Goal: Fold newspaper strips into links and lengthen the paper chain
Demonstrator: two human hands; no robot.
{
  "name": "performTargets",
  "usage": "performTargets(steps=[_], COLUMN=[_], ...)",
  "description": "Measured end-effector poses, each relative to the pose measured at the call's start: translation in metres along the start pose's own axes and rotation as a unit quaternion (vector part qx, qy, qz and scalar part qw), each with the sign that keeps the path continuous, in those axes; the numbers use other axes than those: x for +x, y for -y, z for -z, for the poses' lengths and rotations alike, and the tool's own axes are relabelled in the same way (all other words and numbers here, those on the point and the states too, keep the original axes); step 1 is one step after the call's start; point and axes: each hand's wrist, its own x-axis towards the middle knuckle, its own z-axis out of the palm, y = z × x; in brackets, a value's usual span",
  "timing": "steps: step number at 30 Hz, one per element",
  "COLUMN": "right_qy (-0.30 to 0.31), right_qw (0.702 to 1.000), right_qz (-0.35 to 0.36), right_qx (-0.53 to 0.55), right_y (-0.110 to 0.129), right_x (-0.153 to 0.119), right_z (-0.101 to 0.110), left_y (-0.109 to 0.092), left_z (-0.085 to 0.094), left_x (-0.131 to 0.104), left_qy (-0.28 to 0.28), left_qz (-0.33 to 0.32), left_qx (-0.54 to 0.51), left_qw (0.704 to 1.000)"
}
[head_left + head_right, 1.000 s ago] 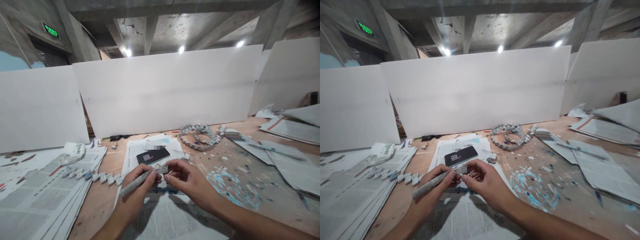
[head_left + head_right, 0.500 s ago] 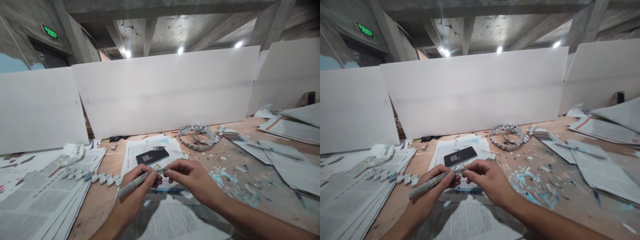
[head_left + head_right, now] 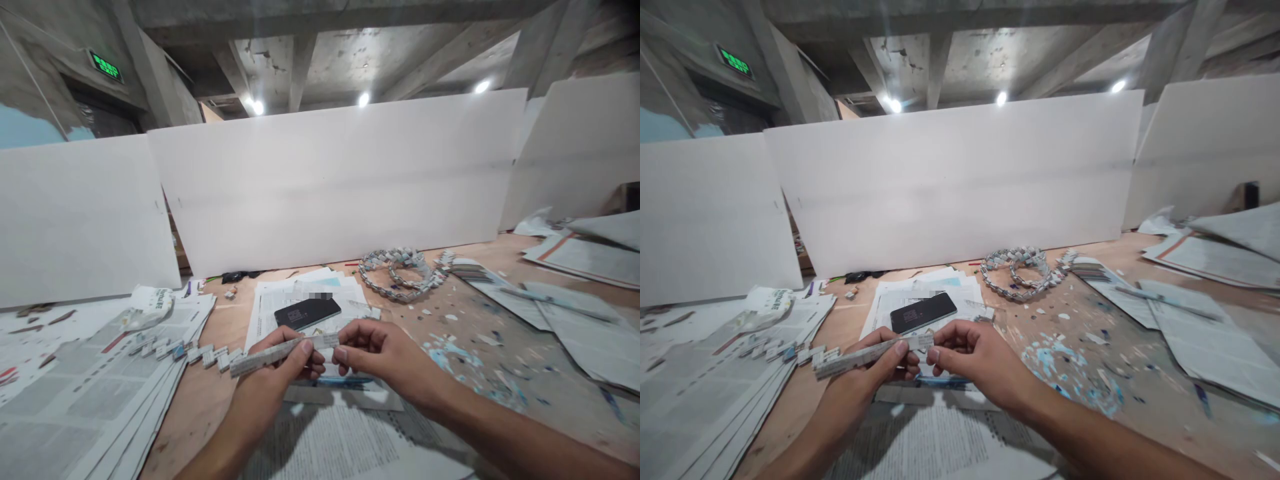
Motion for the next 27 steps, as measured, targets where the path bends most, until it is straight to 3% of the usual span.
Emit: performTargets(steps=[12,20,27], right_qy=[-0.004,0.045,0.026], right_qw=[1.000,0.999,0.996], right_qz=[0.011,0.010,0.050], right_qx=[-0.022,-0.026,-0.071], right_y=[-0.0047,-0.0045,-0.0035], right_x=[0.0001,0.0019,-0.0005], right_z=[0.0015,0.0030,0.0010], left_y=[0.0019,0.0063,0.0041], left_z=[-0.0031,-0.0023,-0.0021], left_x=[-0.0011,0.0012,-0.0006], left_qy=[0.009,0.020,0.018], left_qz=[0.015,0.017,0.003], left_qx=[-0.009,-0.031,-0.014], left_qw=[1.000,0.999,1.000])
